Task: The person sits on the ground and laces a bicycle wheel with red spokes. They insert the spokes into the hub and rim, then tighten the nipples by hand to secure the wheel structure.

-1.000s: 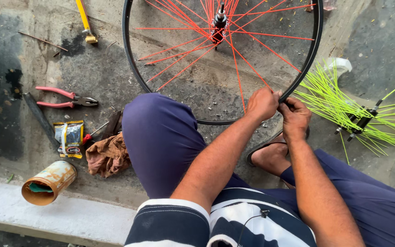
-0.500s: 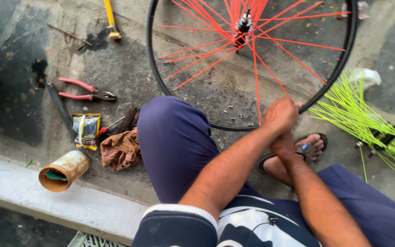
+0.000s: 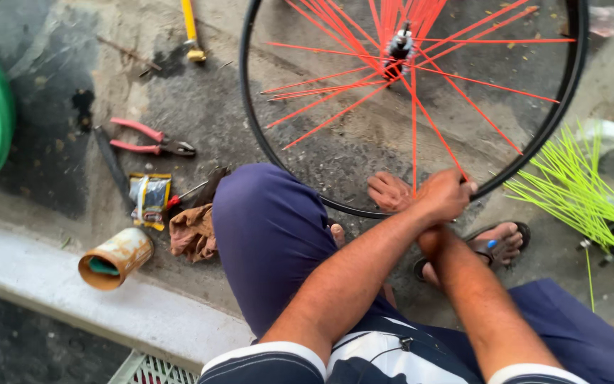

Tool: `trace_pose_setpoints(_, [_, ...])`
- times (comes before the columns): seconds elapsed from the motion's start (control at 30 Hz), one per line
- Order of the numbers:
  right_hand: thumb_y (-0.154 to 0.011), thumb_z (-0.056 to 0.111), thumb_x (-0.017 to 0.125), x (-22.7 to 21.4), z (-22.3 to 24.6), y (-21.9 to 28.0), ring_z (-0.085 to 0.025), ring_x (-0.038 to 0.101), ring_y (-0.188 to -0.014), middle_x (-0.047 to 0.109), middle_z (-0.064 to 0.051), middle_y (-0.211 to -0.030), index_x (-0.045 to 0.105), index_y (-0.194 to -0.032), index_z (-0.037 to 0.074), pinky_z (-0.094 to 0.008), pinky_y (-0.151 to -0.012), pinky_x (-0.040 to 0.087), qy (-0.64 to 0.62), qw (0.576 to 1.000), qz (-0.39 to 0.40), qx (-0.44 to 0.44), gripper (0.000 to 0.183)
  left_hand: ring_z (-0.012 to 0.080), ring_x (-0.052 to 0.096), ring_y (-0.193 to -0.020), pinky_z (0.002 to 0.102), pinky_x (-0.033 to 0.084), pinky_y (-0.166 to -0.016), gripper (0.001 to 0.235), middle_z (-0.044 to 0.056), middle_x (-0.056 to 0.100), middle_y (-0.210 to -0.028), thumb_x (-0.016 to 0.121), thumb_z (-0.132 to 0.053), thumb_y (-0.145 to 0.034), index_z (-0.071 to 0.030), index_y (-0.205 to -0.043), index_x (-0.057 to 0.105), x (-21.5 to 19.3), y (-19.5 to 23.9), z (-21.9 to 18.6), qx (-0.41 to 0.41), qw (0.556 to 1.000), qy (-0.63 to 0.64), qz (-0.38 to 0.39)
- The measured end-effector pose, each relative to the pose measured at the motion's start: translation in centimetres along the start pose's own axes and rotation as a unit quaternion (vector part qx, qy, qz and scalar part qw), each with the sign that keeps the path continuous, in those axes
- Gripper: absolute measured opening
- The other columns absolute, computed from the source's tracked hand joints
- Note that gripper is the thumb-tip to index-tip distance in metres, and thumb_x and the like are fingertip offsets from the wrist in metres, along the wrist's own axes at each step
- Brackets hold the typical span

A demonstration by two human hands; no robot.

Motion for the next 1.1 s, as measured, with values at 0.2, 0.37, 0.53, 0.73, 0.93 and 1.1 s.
trace_pose_setpoints(0.2, [-0.087, 0.027, 0.055, 1.4, -4.0, 11.3, -0.034, 0.049, -0.132, 0.053, -0.014, -0.141, 0.052, -0.137, 0.01, -0.049, -0.11, 0.039, 0.083, 0.994, -0.053, 0.052, 0.053, 0.0419, 0.069, -0.105, 0.052, 0.052, -0.089, 0.036, 0.023, 0.074, -0.104, 0.068, -0.041, -0.089, -0.008, -0.105, 0.074, 0.8, -0.6, 0.8, -0.058, 0.998, -0.02, -0.007])
trace_pose_setpoints(0.37, [-0.103, 0.02, 0.053, 2.5, -1.4, 13.0, -0.024, 0.051, -0.137, 0.053, -0.013, -0.145, 0.05, -0.146, 0.01, -0.038, -0.114, 0.04, 0.236, 0.958, 0.141, 0.079, 0.045, 0.0381, 0.073, -0.1, 0.049, 0.054, -0.085, 0.036, 0.02, 0.077, -0.099, 0.065, -0.041, -0.092, -0.009, -0.103, 0.074, 1.5, -1.9, 1.3, -0.024, 1.0, -0.013, 0.012])
trace_pose_setpoints(0.53, [-0.091, 0.026, 0.058, -0.9, 4.1, 8.6, -0.031, 0.058, -0.124, 0.062, -0.017, -0.132, 0.061, -0.13, 0.002, -0.044, -0.106, 0.046, 0.049, 0.981, -0.186, 0.029, 0.045, 0.0349, 0.072, -0.088, 0.048, 0.054, -0.078, 0.033, 0.019, 0.075, -0.094, 0.069, -0.037, -0.091, -0.007, -0.103, 0.074, 1.7, -2.2, 1.3, -0.03, 0.999, 0.03, 0.004])
trace_pose_setpoints(0.73, [-0.076, 0.011, 0.062, -6.0, 1.5, 11.0, -0.034, 0.064, -0.105, 0.069, -0.017, -0.111, 0.071, -0.102, 0.008, -0.047, -0.089, 0.052, 0.067, 0.987, -0.089, 0.12, 0.027, 0.0258, 0.074, -0.069, 0.042, 0.055, -0.07, 0.034, 0.016, 0.077, -0.076, 0.069, -0.036, -0.094, -0.003, -0.093, 0.073, 1.2, -2.1, 1.0, -0.044, 0.999, 0.001, 0.016])
trace_pose_setpoints(0.93, [-0.076, 0.029, 0.078, -9.4, 0.1, 16.1, -0.04, 0.059, -0.107, 0.059, -0.021, -0.113, 0.058, -0.12, 0.005, -0.05, -0.087, 0.049, -0.013, 0.933, -0.126, 0.336, 0.054, 0.0274, 0.074, -0.07, 0.043, 0.056, -0.066, 0.027, 0.012, 0.074, -0.075, 0.067, -0.031, -0.092, -0.004, -0.093, 0.071, 1.6, -2.3, 0.5, -0.023, 0.995, 0.097, 0.029])
trace_pose_setpoints(1.1, [-0.071, 0.03, 0.087, -5.9, -0.1, 16.3, -0.046, 0.054, -0.109, 0.054, -0.026, -0.116, 0.05, -0.119, 0.0, -0.056, -0.091, 0.047, -0.074, 0.865, -0.18, 0.463, 0.068, 0.0278, 0.069, -0.075, 0.043, 0.051, -0.071, 0.034, 0.015, 0.074, -0.074, 0.069, -0.036, -0.097, -0.002, -0.092, 0.074, 1.4, -2.6, 0.1, 0.006, 0.998, -0.065, -0.018])
Point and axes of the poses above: each hand's wrist, its own y-axis away from the middle knuckle, its own x-axis out of the palm, z = x × y, the point moved 5 cm from there along -y, towards the middle knuckle
